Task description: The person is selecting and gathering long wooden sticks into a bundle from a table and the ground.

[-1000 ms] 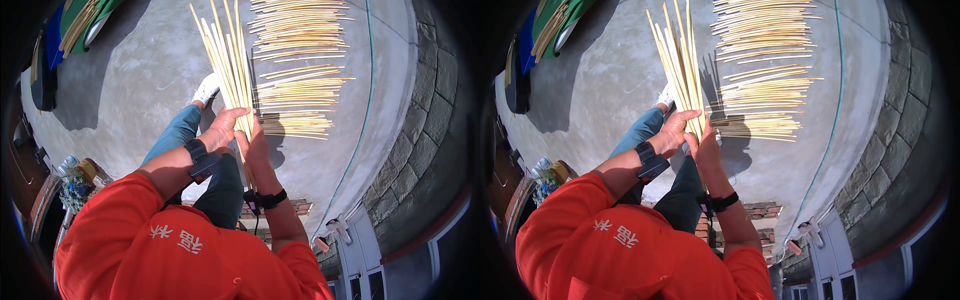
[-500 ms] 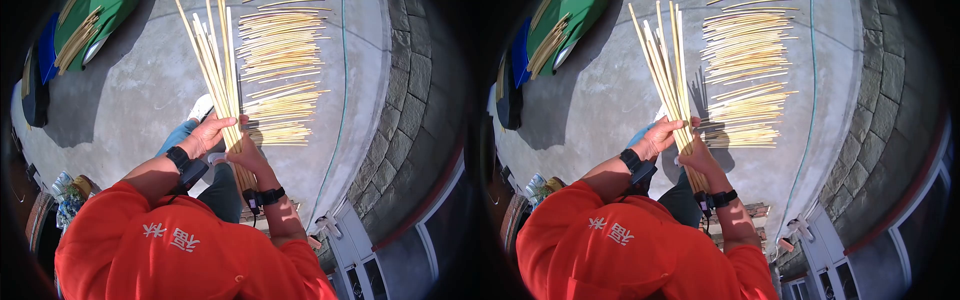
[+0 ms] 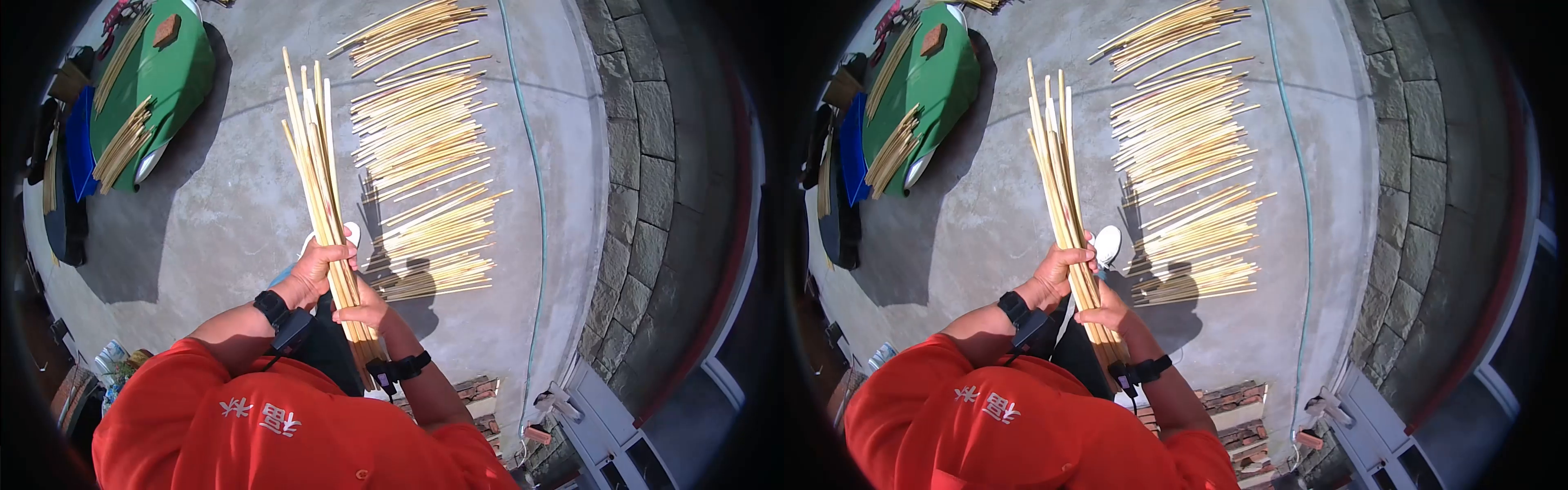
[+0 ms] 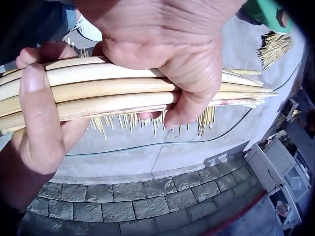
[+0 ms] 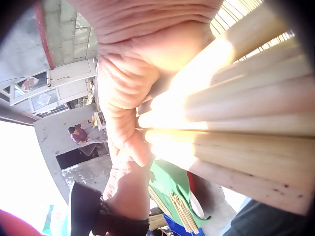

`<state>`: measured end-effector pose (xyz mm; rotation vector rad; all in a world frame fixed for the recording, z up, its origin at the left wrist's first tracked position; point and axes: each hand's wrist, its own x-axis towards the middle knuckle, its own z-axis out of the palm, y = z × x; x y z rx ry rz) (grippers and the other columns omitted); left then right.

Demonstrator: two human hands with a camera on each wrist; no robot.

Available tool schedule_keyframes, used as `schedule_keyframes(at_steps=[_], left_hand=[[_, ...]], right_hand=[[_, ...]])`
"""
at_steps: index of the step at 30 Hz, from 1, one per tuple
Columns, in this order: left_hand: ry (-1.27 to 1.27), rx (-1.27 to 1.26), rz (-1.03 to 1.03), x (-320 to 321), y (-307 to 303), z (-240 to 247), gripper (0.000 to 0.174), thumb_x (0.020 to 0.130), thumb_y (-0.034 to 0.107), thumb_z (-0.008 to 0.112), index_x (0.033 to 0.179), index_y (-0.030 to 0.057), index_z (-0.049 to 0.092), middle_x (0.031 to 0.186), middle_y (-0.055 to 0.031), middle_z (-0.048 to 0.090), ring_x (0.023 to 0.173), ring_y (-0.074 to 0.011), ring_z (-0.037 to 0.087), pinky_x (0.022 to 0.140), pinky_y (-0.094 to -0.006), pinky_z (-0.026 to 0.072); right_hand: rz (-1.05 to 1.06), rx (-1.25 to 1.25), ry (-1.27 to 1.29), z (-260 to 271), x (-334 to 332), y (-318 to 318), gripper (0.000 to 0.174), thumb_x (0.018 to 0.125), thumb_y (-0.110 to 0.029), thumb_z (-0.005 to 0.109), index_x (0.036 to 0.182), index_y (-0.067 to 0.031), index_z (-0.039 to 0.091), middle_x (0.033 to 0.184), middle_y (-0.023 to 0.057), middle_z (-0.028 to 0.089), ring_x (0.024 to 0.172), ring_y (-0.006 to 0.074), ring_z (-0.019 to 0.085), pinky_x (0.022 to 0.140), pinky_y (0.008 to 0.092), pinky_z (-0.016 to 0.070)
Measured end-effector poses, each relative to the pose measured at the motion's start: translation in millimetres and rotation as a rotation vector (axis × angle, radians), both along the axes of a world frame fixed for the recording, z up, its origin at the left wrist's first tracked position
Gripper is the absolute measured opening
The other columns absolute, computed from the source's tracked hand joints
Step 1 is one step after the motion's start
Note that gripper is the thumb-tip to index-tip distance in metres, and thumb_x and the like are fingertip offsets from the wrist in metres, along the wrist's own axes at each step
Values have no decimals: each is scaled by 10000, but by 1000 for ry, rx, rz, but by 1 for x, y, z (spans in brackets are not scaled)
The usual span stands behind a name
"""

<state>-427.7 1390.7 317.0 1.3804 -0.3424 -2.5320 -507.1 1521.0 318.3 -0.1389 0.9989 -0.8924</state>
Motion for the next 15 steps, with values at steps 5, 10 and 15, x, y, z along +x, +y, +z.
schedule_keyframes(at_steps=[5,10,15], left_hand=[[23,-39,-74,-46,-7,16,368,674,-33,619,991,22,441,687,-95,531,600,-215,549,575,-327,480],[16,-82,-116,-70,-3,3,387,670,-29,618,1002,21,425,684,-106,530,588,-215,542,567,-323,467],[-39,-32,-151,-78,-31,-56,360,675,-22,609,990,33,444,699,-81,518,595,-193,539,581,-319,471]], right_hand=[[-94,-59,92,11,-30,11,610,732,-159,686,1237,-43,362,972,59,513,895,125,531,767,282,456],[-161,-21,24,8,-55,29,500,847,-134,571,1284,-55,340,976,36,515,868,111,542,747,263,457],[-307,275,405,-81,-91,55,464,889,-225,527,1278,-12,393,1128,125,514,1010,186,533,839,311,454]])
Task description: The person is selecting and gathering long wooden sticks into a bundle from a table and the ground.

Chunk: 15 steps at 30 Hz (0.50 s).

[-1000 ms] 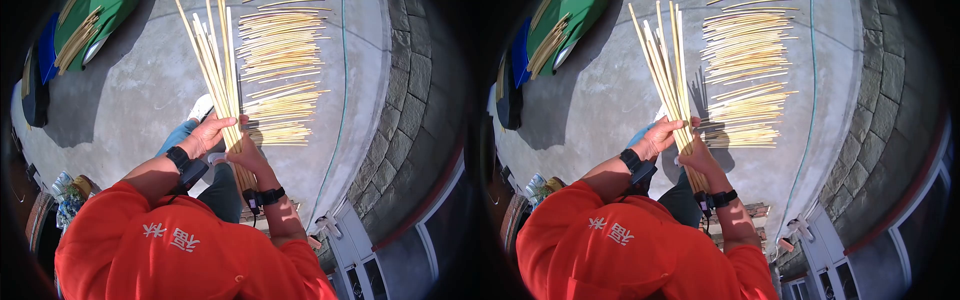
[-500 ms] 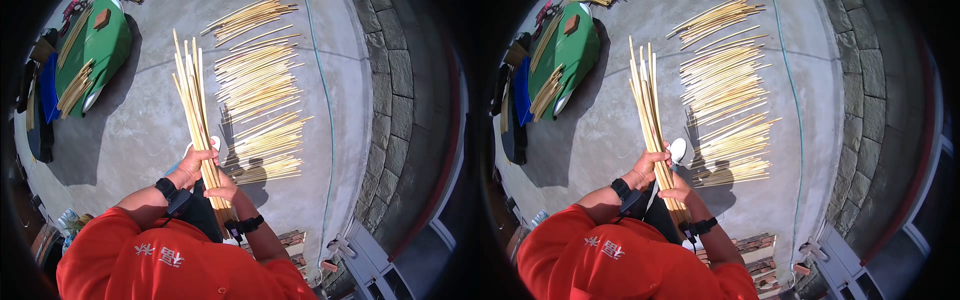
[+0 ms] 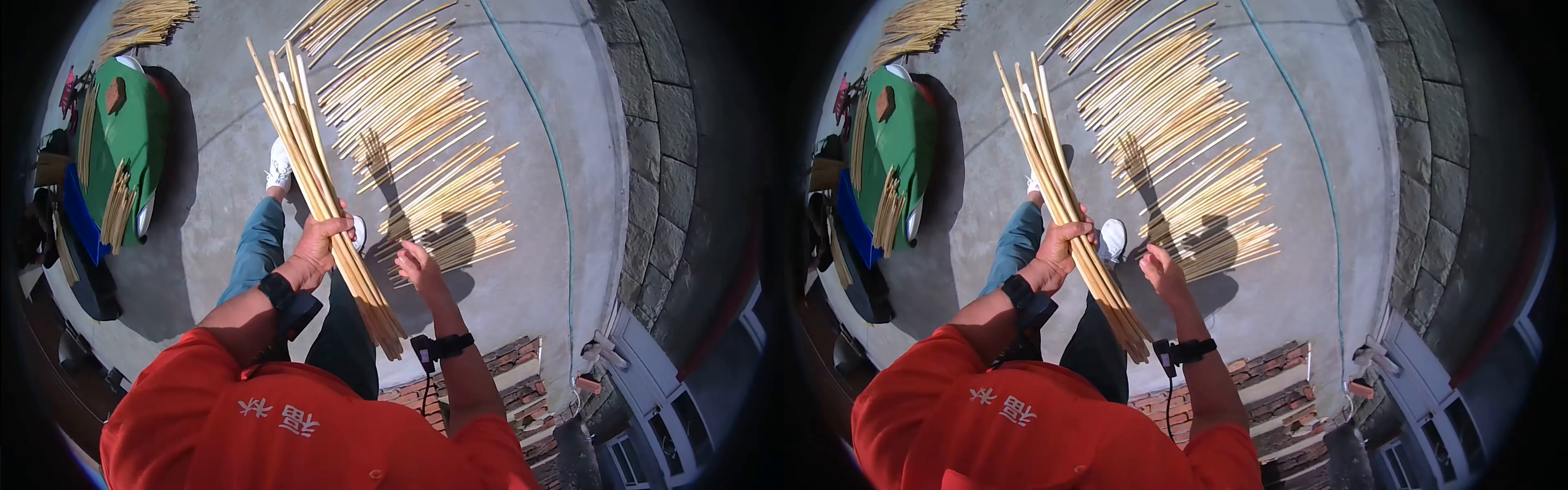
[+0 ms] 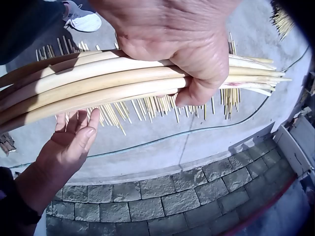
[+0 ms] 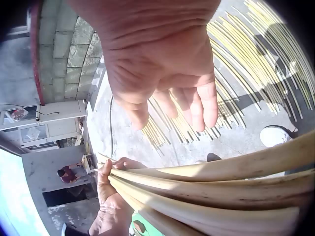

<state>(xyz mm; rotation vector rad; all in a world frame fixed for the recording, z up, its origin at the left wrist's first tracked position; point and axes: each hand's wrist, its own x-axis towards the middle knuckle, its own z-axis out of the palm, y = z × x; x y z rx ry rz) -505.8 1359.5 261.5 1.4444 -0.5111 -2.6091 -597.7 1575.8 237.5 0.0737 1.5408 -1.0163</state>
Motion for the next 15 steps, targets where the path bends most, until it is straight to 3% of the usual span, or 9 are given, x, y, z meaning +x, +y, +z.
schedule_keyframes(at_steps=[1,3,5,11,13,15], left_hand=[[-8,-3,13,-1,-6,-15,359,673,-29,609,988,21,443,686,-86,526,586,-194,543,568,-315,472],[-49,16,-27,-6,-21,-53,352,672,-32,602,984,22,449,698,-86,528,589,-193,546,569,-315,472],[-17,42,-11,-2,-25,-90,350,670,-37,594,984,23,452,704,-90,526,593,-195,549,573,-314,472],[-35,55,-101,-8,-43,-148,391,629,-32,610,991,35,477,688,-88,520,600,-208,553,595,-330,475],[-29,75,-167,1,-47,-172,398,633,15,619,995,64,462,715,-81,498,644,-201,532,610,-346,457],[-52,45,-226,0,-51,-192,417,622,32,625,1004,78,463,714,-85,502,639,-212,532,605,-360,455]], right_hand=[[112,78,269,-47,-4,19,491,859,-227,569,1266,-8,406,1155,135,510,1029,197,534,842,297,450],[271,267,509,-89,-30,23,538,806,-278,598,1242,-9,436,1128,203,526,995,278,552,864,344,437],[417,279,765,-137,-51,22,569,785,-266,604,1259,-16,411,1172,233,478,1070,346,492,908,386,409],[609,425,906,-264,-93,-44,623,795,-288,600,1304,-34,346,1323,277,311,1222,407,328,987,411,340],[689,438,931,-304,-98,-74,661,792,-335,605,1324,-53,333,1369,257,260,1251,408,291,995,416,330],[766,486,902,-343,-104,-103,761,786,-385,606,1387,-97,241,1419,244,169,1316,378,177,1033,417,273]])
